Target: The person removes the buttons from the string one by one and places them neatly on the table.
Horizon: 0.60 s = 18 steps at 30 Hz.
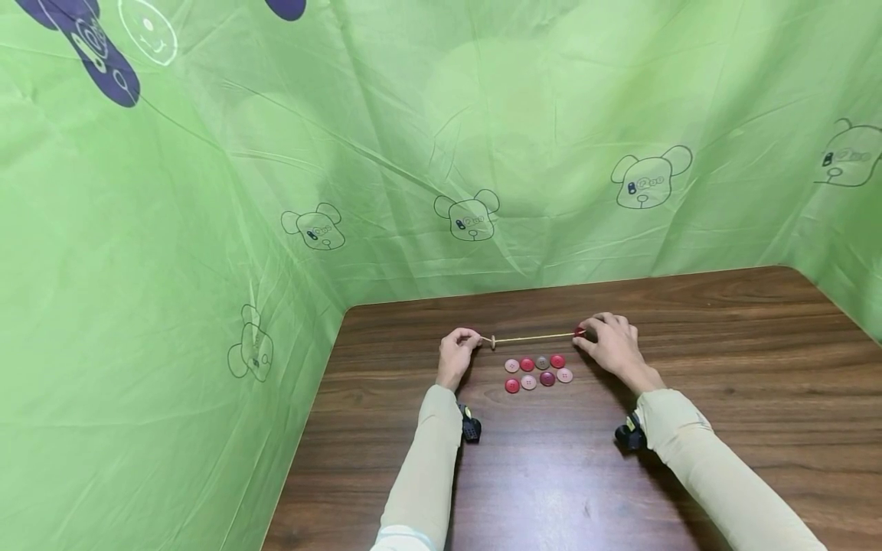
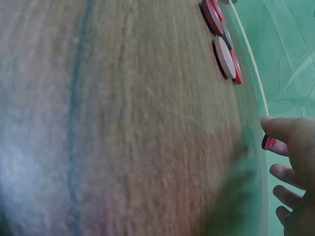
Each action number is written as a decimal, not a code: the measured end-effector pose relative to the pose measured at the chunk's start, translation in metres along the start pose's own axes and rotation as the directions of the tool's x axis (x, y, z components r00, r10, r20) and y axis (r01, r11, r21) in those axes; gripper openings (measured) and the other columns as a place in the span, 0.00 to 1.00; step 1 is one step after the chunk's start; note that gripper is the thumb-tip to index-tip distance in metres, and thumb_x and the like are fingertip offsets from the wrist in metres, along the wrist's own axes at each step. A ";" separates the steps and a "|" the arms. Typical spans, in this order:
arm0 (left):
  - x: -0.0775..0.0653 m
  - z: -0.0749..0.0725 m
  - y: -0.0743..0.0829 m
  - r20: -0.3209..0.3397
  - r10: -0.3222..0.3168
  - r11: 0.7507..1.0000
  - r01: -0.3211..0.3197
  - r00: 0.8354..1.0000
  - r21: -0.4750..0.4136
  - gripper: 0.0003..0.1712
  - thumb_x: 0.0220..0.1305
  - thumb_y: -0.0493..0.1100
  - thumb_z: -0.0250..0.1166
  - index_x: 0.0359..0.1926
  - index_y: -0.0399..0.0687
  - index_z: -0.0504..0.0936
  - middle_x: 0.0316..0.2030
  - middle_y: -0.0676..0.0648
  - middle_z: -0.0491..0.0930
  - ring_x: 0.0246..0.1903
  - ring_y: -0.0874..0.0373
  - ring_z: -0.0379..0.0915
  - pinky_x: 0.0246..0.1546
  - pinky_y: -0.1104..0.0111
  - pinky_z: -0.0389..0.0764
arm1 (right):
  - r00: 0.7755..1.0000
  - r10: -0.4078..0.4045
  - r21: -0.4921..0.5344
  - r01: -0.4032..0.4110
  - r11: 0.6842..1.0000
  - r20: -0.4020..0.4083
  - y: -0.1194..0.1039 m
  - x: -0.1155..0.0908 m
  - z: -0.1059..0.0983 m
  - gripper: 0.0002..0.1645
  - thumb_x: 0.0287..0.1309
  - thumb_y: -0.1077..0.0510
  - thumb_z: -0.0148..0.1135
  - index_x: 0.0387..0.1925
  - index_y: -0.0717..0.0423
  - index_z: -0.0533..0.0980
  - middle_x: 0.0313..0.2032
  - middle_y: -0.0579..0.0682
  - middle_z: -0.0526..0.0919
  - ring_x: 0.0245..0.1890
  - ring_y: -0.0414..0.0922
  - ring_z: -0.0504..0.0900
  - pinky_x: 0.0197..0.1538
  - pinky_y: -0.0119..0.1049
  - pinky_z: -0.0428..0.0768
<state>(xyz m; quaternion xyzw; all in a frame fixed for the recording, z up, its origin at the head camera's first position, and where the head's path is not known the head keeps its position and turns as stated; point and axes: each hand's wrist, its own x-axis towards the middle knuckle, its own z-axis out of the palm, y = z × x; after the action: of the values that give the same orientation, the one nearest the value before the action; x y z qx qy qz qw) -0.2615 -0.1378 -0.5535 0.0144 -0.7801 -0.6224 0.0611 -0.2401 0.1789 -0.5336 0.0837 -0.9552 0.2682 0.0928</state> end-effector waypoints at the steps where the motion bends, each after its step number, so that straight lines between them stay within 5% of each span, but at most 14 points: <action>1: 0.000 0.000 0.000 -0.001 -0.002 1.000 0.002 1.000 0.002 0.05 0.61 0.41 0.66 0.33 0.44 0.84 0.30 0.45 0.86 0.36 0.51 0.83 0.38 0.71 0.77 | 1.000 0.003 -0.002 -0.003 1.000 -0.001 0.000 0.000 -0.001 0.23 0.58 0.47 0.64 0.49 0.57 0.77 0.57 0.64 0.71 0.58 0.65 0.62 0.55 0.62 0.56; 18: 0.001 0.002 0.000 -0.021 0.001 1.000 -0.001 1.000 0.026 0.03 0.60 0.39 0.65 0.31 0.45 0.83 0.26 0.52 0.84 0.31 0.58 0.80 0.34 0.74 0.75 | 1.000 0.008 -0.020 -0.008 1.000 0.000 0.003 -0.004 -0.007 0.22 0.57 0.48 0.64 0.48 0.57 0.77 0.57 0.65 0.71 0.58 0.66 0.61 0.56 0.63 0.55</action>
<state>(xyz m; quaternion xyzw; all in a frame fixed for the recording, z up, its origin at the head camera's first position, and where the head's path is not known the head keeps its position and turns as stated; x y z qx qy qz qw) -0.2624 -0.1364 -0.5542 0.0215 -0.7874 -0.6122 0.0695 -0.2362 0.1851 -0.5301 0.0788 -0.9583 0.2588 0.0925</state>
